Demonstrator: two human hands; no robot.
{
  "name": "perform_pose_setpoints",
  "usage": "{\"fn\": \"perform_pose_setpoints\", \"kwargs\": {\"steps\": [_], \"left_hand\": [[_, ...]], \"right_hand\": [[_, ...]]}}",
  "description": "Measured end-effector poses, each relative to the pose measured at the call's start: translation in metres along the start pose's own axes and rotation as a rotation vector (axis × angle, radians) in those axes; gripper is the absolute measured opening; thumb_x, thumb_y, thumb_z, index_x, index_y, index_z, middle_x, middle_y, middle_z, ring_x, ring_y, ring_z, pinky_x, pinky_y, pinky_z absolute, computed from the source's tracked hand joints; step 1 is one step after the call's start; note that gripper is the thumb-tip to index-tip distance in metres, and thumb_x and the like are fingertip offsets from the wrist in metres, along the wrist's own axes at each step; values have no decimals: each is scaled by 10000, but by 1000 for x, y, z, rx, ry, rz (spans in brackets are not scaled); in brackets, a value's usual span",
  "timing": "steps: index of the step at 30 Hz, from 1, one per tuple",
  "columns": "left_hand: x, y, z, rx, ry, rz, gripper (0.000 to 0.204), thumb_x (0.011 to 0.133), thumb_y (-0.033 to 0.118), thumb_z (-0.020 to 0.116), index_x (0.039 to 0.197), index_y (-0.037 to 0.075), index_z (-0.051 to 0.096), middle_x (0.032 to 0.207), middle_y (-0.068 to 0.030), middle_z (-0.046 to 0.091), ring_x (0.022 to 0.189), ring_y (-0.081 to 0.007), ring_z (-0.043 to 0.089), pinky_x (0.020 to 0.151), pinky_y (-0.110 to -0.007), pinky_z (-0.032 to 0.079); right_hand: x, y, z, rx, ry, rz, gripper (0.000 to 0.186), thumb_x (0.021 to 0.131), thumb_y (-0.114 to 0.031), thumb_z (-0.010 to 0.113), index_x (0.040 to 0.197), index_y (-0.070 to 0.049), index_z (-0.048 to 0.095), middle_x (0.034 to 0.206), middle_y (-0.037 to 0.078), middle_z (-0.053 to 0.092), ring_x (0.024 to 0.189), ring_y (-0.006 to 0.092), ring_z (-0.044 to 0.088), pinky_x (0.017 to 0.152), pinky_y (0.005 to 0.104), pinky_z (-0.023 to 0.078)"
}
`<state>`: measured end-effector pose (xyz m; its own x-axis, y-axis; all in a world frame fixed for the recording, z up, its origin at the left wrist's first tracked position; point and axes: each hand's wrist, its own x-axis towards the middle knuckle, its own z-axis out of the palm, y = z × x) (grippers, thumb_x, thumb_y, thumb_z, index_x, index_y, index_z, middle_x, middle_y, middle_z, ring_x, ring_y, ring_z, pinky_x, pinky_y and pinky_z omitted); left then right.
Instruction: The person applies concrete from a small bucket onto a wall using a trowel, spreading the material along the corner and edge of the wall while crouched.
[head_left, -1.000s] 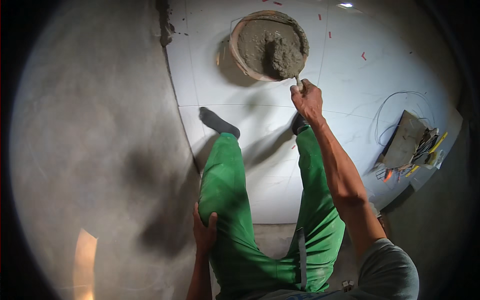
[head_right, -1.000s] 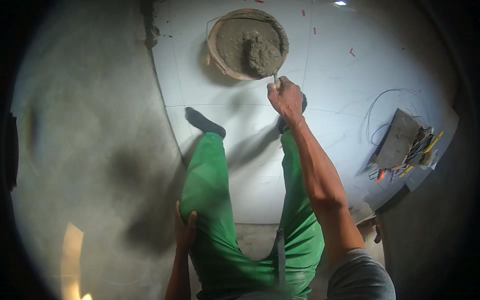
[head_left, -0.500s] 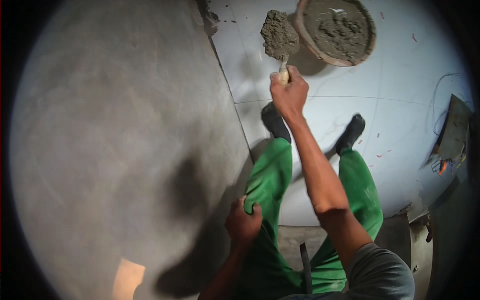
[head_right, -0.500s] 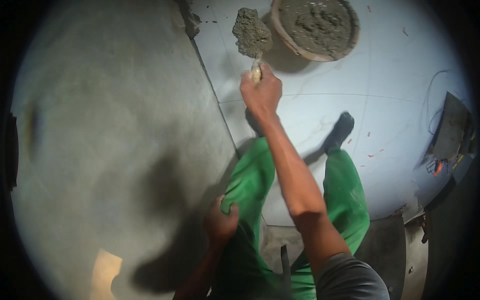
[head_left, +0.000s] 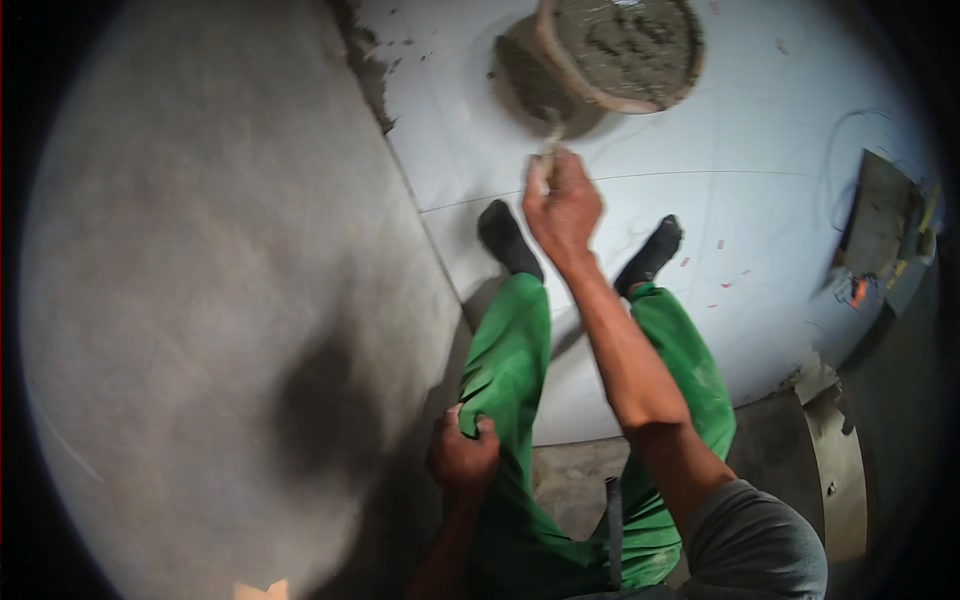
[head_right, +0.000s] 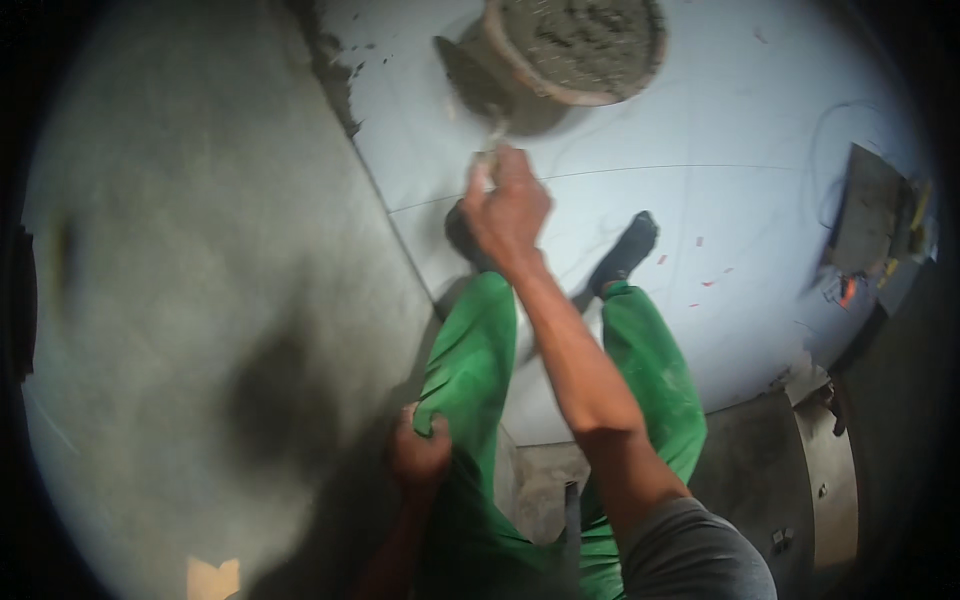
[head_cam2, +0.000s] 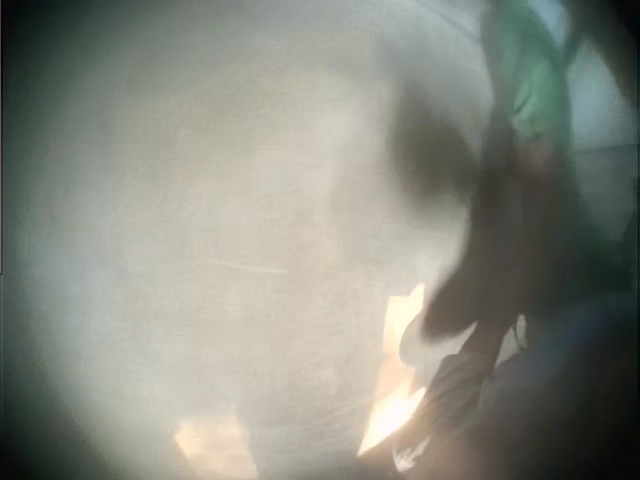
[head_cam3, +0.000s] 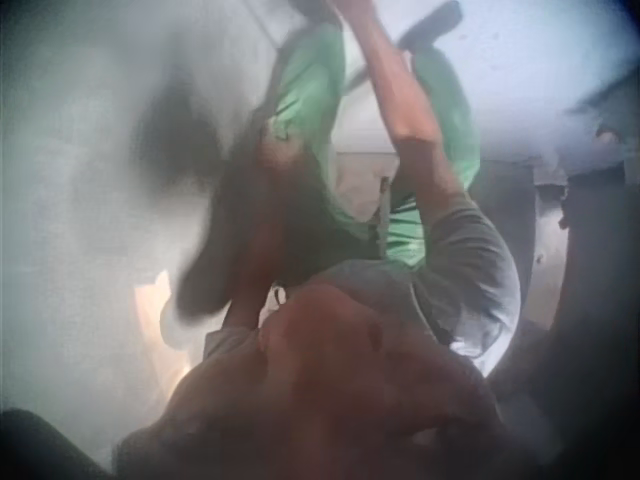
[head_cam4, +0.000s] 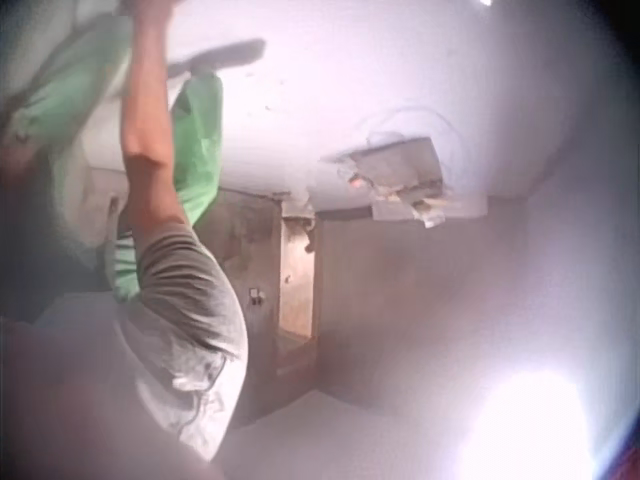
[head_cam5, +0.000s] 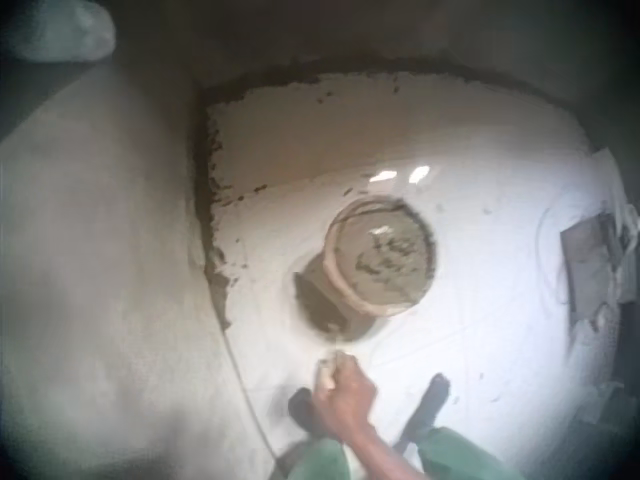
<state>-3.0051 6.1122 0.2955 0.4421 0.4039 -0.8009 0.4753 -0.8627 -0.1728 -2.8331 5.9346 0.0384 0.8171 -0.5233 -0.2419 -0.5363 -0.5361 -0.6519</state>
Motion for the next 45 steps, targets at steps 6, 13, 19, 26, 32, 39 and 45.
{"fn": "perform_pose_setpoints", "kwargs": {"steps": [6,13,19,26,32,39,45], "left_hand": [[-11,7,19,121,7,36,456,896,348,728,1244,53,711,1179,-191,746,1059,-420,730,925,-525,584],[-18,6,27,189,20,29,457,898,349,727,1249,57,707,1188,-186,745,1074,-403,730,925,-498,590],[-20,7,22,200,3,-14,453,891,339,731,1247,61,703,1184,-178,746,1062,-397,732,913,-498,591],[-10,-3,17,116,44,17,437,885,331,729,1226,58,711,1165,-177,740,1044,-395,730,902,-505,591],[5,14,25,37,36,49,428,895,336,718,1219,56,714,1149,-165,734,1058,-382,724,917,-512,590],[6,2,8,20,69,26,410,903,328,710,1202,48,711,1126,-161,728,1033,-376,727,894,-512,597],[10,12,-6,74,4,-19,398,894,300,730,1197,44,704,1123,-178,733,1015,-397,730,891,-504,596]], "right_hand": [[141,59,-121,-480,-95,-43,337,987,-320,650,1037,7,714,840,234,731,801,453,731,751,564,581],[191,65,-91,221,-588,486,382,940,-341,676,870,34,695,661,99,625,561,241,622,540,426,512],[120,54,-114,368,-430,391,332,944,-309,677,869,15,689,642,77,607,539,203,567,535,393,476],[14,2,-27,110,14,116,210,894,-244,741,914,-39,700,680,158,664,635,374,689,627,463,541],[-30,12,168,-79,-279,68,261,933,-269,723,1021,-28,676,1012,224,750,872,449,744,781,562,581],[-46,-41,122,76,-188,81,351,985,-372,684,1067,-32,711,878,223,727,898,463,719,803,543,554],[4,36,126,281,-562,290,352,1038,-377,679,1062,-26,696,716,107,656,585,237,638,589,391,558]]}}
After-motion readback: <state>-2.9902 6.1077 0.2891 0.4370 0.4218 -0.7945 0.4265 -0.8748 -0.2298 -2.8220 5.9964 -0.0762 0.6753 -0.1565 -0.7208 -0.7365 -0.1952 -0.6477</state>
